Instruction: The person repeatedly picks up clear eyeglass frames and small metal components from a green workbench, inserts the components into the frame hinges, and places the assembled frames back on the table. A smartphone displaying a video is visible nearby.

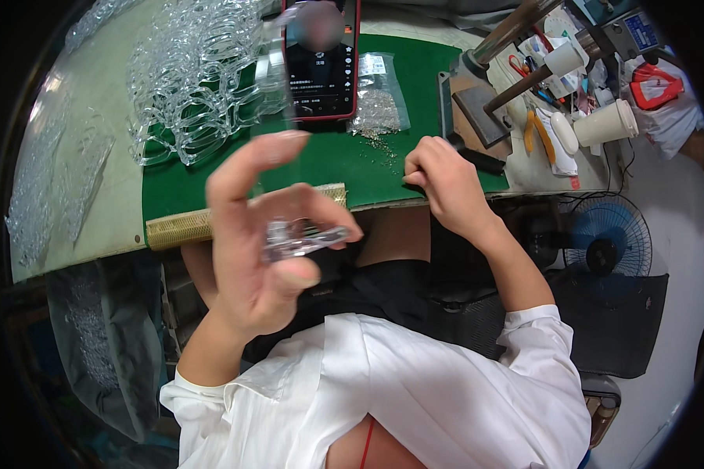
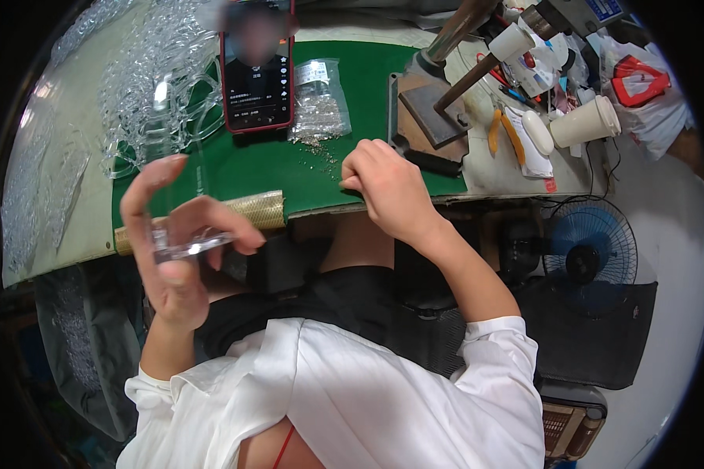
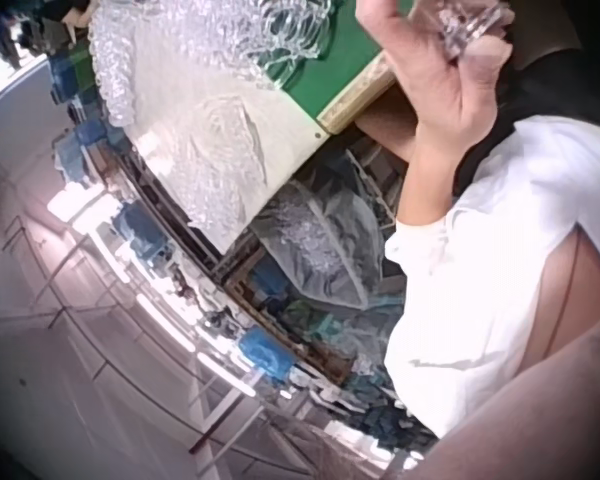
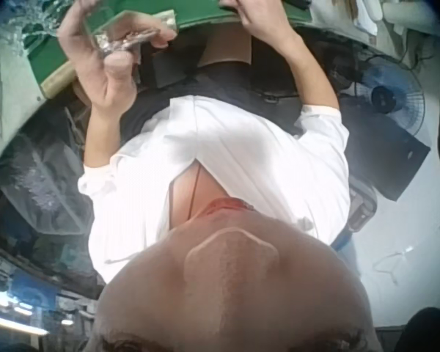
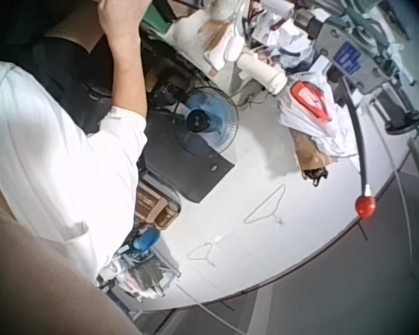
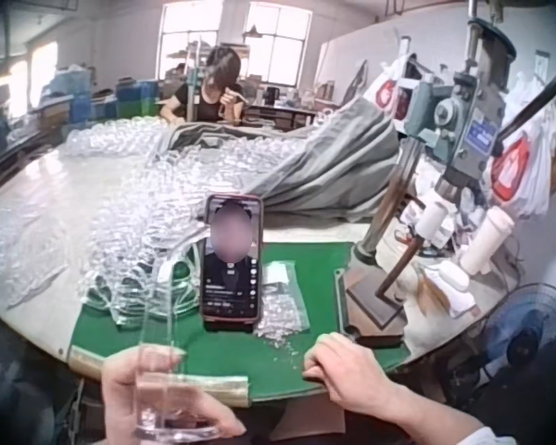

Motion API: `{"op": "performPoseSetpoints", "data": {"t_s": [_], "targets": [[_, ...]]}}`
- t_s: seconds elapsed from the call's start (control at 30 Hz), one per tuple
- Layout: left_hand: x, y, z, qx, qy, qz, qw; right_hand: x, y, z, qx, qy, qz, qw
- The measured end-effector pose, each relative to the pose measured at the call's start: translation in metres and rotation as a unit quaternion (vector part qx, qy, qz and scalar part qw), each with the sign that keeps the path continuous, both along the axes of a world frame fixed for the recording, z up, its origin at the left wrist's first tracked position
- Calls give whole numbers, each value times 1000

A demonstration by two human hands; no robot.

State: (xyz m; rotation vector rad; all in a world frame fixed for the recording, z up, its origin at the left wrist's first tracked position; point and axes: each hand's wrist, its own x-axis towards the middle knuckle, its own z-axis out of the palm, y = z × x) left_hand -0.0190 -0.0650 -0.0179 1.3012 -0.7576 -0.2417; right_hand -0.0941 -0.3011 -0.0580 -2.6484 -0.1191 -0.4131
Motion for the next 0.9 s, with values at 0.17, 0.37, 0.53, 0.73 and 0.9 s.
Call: {"op": "performPoseSetpoints", "data": {"t_s": [0.17,0.37,0.53,0.73,0.9], "targets": [[-5,-34,-6,-1,35,-171,985,4,2,50,270,-106,63,955],[-14,-60,-11,7,-140,-124,982,-1,17,85,64,-233,153,958],[-13,-61,-13,20,-201,-84,976,-3,19,82,45,-244,125,960],[-12,-61,-13,35,-222,-74,972,-3,21,83,41,-244,124,961],[-13,-60,-13,33,-204,-86,975,0,18,83,89,-234,150,956]]}}
